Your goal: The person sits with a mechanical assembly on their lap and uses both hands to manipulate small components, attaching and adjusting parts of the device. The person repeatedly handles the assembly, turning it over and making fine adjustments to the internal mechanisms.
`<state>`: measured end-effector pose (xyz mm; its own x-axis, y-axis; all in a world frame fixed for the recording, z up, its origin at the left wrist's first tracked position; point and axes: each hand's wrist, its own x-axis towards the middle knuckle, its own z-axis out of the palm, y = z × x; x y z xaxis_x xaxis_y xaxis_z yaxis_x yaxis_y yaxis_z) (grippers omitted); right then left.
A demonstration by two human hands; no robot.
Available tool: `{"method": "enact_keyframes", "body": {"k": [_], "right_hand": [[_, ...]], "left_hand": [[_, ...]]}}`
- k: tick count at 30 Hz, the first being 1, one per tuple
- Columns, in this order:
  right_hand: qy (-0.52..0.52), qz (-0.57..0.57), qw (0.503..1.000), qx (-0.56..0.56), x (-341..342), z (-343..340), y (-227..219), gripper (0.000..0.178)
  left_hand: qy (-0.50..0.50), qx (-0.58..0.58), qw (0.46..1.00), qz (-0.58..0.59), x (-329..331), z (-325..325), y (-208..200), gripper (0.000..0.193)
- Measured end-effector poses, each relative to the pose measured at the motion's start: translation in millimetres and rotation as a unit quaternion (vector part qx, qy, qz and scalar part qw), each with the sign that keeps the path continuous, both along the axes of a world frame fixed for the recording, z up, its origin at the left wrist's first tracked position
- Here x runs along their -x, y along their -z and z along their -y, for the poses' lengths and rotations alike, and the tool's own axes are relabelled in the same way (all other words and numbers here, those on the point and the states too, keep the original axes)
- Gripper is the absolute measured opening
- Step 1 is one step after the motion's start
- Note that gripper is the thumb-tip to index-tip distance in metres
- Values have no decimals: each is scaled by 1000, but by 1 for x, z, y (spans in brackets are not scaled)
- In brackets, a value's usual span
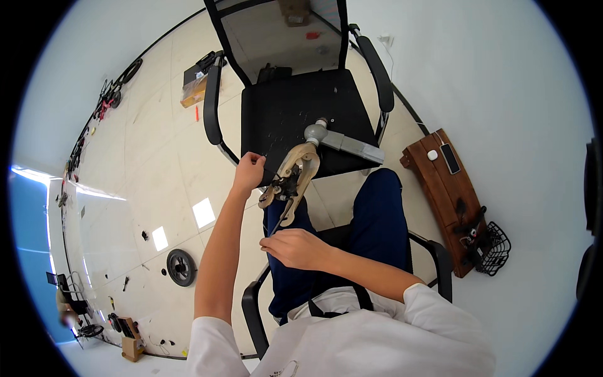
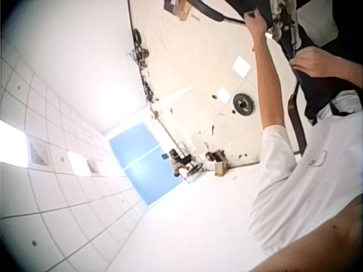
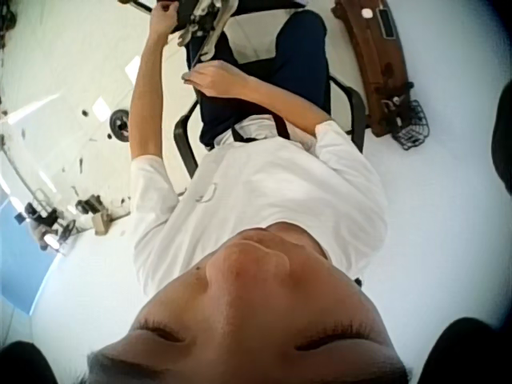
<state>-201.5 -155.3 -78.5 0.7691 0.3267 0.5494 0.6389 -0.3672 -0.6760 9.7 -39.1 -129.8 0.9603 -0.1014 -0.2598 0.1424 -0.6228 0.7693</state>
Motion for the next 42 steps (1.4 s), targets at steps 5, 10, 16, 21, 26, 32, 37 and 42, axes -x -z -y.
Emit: {"method": "enact_keyframes", "body": {"k": [5, 10, 16, 21, 26, 32, 37, 42], "right_hand": [[-17, -104, 994, 21, -18, -1, -29, 13], [-5, -137, 988, -75, -44, -7, -35, 12], [34, -231, 960, -152, -69, 24, -65, 12], [127, -247, 933, -227, -90, 58, -37, 16], [111, -293, 883, -351, -95, 69, -12, 14], [86, -410, 708, -568, -99, 83, 9, 15], [122, -430, 622, -644, -81, 91, 33, 17], [154, -476, 469, -728, -66, 84, 74, 16]], "left_hand": [[124, -86, 988, 11, -23, 22, -8, 26], [272, -110, 955, 30, -35, 58, -25, 34], [371, -38, 928, 2, -35, 75, -41, 39], [374, -27, 926, 42, -27, 82, -45, 43], [288, -78, 952, 65, -20, 84, -48, 40], [236, -36, 964, 118, -1, 85, -46, 30], [242, 5, 966, 94, 16, 96, -52, 27], [325, -15, 935, 145, 22, 103, -54, 25]]}}
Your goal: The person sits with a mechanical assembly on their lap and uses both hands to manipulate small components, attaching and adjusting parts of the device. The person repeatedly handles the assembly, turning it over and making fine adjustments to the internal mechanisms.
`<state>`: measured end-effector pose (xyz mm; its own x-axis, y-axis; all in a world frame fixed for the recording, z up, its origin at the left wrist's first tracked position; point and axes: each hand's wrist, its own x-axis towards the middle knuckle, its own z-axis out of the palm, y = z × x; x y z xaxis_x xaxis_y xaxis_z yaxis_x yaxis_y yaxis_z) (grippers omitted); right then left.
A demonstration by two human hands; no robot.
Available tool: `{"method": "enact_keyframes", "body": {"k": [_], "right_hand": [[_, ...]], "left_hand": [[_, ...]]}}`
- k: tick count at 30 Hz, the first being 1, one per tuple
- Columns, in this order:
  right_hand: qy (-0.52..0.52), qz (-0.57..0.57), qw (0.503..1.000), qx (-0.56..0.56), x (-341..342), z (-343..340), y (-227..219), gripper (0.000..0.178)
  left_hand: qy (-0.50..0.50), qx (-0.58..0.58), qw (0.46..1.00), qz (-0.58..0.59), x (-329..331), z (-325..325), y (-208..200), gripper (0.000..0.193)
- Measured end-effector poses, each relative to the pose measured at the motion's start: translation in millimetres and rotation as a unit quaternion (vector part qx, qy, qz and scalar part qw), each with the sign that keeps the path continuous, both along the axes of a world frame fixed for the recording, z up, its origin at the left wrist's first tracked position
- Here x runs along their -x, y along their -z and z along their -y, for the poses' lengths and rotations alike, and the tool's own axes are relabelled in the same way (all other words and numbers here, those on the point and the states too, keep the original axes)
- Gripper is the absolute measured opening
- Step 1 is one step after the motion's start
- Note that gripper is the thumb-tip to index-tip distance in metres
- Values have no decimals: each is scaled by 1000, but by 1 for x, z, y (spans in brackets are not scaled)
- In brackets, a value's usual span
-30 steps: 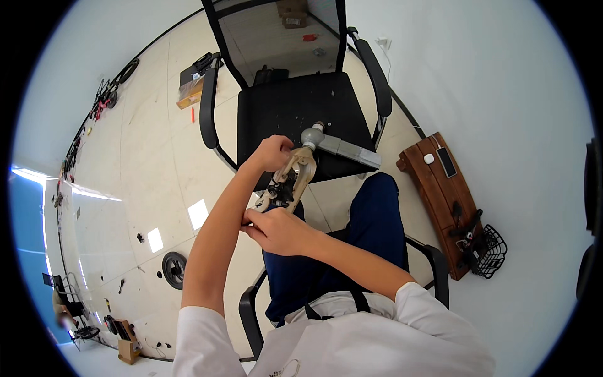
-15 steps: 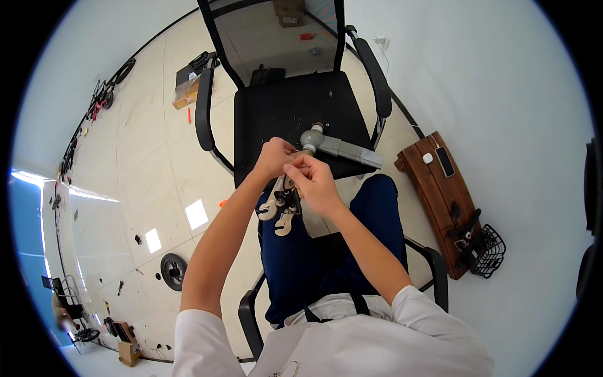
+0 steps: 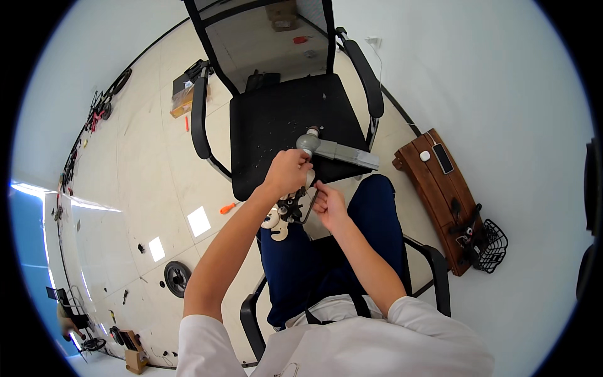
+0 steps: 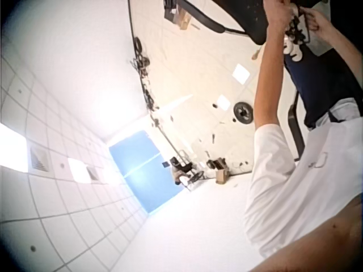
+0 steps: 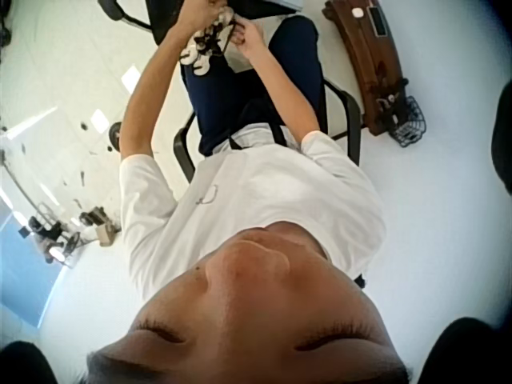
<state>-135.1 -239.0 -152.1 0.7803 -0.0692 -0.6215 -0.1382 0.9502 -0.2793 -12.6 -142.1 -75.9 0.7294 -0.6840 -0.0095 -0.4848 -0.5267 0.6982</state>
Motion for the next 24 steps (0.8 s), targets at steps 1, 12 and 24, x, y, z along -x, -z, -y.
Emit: {"method": "enact_keyframes", "body": {"k": [1, 12, 24], "right_hand": [[12, -34, 998, -41, 2, -2, 8, 16], [24, -26, 998, -49, 17, -36, 13, 14], [-32, 248, 445, 860, 34, -20, -15, 25]], "left_hand": [[29, -3, 999, 23, 1, 3, -4, 25], [128, 4, 991, 48, 29, -18, -34, 17], [-12, 91, 996, -17, 24, -34, -26, 18]]}}
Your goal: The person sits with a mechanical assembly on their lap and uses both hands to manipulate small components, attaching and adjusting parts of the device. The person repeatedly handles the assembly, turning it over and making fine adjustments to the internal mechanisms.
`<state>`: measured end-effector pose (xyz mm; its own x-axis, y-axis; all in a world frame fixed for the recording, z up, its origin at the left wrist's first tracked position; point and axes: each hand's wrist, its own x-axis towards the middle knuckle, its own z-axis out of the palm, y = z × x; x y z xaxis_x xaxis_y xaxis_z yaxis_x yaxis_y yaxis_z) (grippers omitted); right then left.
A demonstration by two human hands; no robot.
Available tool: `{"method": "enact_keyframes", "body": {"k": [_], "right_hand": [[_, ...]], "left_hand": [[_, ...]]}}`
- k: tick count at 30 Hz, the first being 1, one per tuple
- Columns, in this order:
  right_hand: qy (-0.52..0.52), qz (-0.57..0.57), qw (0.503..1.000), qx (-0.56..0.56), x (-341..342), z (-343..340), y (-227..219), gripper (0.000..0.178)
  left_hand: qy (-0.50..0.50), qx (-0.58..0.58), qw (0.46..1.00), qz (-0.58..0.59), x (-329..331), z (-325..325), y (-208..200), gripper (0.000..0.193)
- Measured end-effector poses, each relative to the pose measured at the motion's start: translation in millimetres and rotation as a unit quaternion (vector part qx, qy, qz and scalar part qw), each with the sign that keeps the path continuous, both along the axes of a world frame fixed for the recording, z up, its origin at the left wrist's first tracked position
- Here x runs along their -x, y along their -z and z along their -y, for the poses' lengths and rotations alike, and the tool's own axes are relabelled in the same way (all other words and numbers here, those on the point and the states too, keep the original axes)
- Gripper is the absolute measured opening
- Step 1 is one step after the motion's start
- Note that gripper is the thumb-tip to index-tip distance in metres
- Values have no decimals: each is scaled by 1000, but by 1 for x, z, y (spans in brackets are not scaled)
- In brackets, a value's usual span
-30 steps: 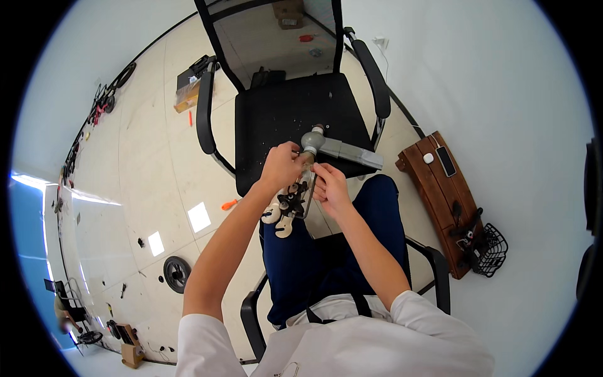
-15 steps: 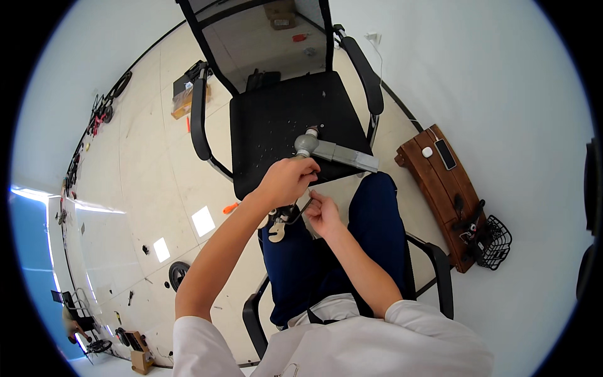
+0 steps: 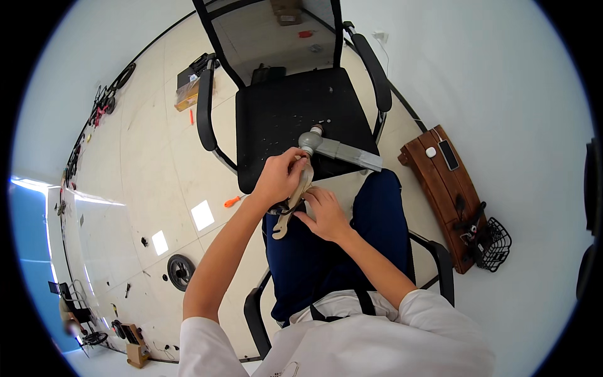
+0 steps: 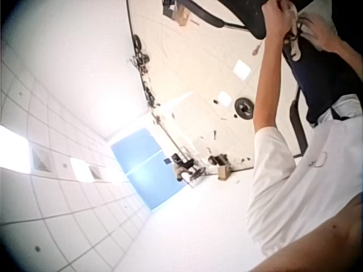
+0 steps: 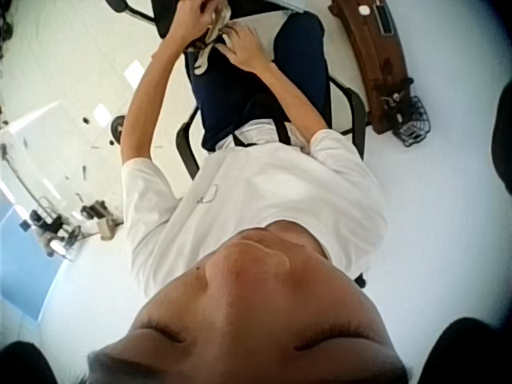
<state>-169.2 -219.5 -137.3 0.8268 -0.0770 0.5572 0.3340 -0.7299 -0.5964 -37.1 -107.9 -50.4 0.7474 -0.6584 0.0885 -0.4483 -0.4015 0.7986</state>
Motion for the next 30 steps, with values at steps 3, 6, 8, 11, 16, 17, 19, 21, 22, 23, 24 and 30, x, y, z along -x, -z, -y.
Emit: {"method": "enact_keyframes", "body": {"k": [3, 6, 8, 11, 16, 17, 19, 21, 22, 23, 24, 30], "right_hand": [[-17, -3, 1000, 14, -5, 0, 13, 24], [-18, -16, 1000, 7, 1, -4, 23, 24], [11, 14, 1000, -17, 9, -18, 29, 27], [37, -4, 998, -41, 19, -32, 30, 27], [56, -21, 998, -27, 30, -54, 25, 36], [58, -27, 997, -32, 32, -58, 25, 36], [65, -38, 996, -43, 33, -66, 24, 35], [59, -51, 994, -71, 35, -72, 23, 34], [56, -57, 994, -74, 36, -72, 24, 34], [53, -64, 994, -76, 36, -72, 25, 33], [54, -53, 994, -84, 35, -71, 24, 33], [37, -24, 993, -112, 30, -65, 14, 30]], "left_hand": [[-24, -36, 999, -14, 1, 4, -4, 23], [-35, -31, 999, -1, 0, 5, 0, 29], [-31, -23, 999, -1, 3, 0, 0, 28], [-27, -10, 999, 34, 7, -10, 2, 28], [0, 23, 995, 102, 13, -17, 10, 23], [15, 40, 990, 135, 16, -16, 13, 23], [30, 72, 987, 140, 21, -12, 14, 22], [38, 99, 986, 131, 29, -6, 16, 23], [53, 94, 987, 119, 30, -2, 15, 24], [54, 83, 989, 112, 30, -1, 13, 24], [55, 72, 990, 103, 30, 0, 13, 24], [36, 95, 995, 13, 22, -8, 14, 26]]}}
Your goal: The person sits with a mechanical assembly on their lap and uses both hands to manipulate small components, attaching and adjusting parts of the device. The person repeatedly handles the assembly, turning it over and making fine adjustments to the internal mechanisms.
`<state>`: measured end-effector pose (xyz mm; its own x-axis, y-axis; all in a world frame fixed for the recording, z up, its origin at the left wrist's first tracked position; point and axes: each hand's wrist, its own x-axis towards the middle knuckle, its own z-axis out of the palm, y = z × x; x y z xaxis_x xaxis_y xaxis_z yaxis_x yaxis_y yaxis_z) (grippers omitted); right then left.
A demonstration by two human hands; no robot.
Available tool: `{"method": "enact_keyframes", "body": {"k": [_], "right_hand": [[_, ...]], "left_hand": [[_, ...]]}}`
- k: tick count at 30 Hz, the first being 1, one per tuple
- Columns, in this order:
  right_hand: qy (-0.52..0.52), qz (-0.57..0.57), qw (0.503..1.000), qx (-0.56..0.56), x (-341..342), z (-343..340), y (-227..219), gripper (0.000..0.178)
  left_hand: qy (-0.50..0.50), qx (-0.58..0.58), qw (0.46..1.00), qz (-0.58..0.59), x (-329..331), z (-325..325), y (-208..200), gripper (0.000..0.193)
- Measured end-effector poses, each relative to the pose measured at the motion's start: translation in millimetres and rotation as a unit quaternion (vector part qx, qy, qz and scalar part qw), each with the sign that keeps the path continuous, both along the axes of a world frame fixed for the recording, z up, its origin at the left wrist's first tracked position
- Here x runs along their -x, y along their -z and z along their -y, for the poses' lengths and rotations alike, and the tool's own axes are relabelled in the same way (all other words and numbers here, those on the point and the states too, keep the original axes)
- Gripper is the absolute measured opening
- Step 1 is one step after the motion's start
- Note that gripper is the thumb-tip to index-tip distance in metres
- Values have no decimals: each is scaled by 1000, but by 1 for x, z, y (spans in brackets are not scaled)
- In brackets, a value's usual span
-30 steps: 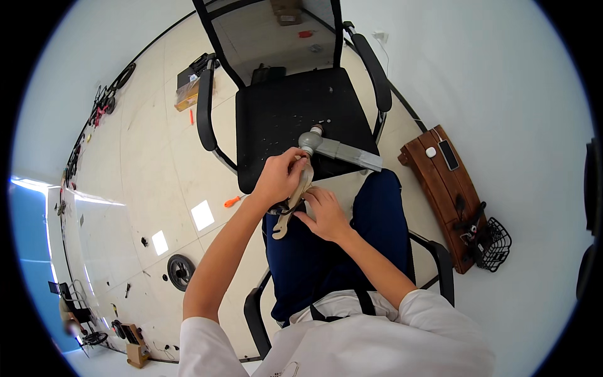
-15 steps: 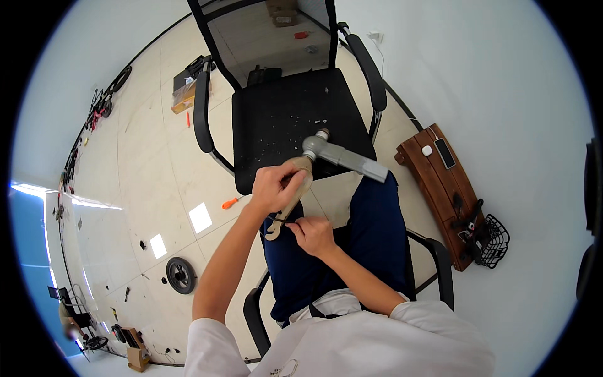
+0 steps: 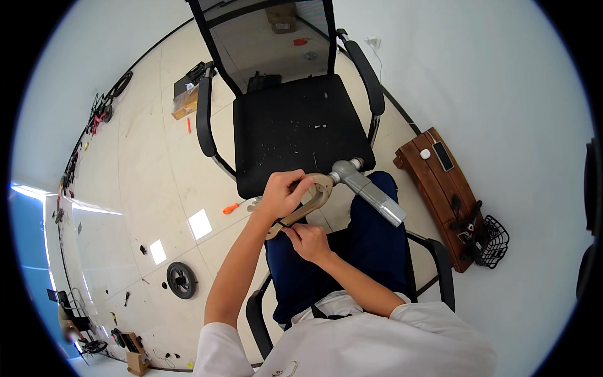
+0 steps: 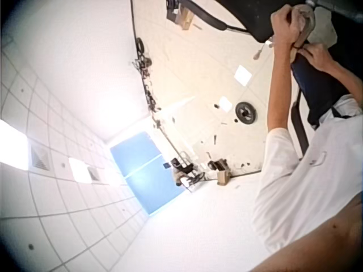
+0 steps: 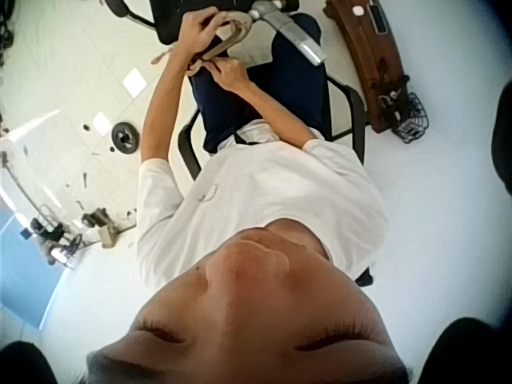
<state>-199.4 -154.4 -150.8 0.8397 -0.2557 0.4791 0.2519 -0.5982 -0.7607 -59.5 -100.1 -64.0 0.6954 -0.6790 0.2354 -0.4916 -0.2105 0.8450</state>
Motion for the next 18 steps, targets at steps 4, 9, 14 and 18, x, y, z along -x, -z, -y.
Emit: {"method": "enact_keyframes", "body": {"k": [4, 9, 14, 18], "right_hand": [[-37, 14, 999, 25, 0, 6, -1, 22], [-93, 39, 994, 35, -14, 27, -9, 20], [-109, -19, 994, 14, -42, 51, -15, 25], [-128, -118, 984, -48, -55, 89, -18, 35]], "left_hand": [[-64, -3, 997, -34, 3, -15, -11, 25], [-190, 87, 973, -93, 5, -42, -7, 32], [-298, 153, 934, -124, -14, -47, 6, 41], [-368, 223, 871, -237, -12, -22, 29, 44]]}}
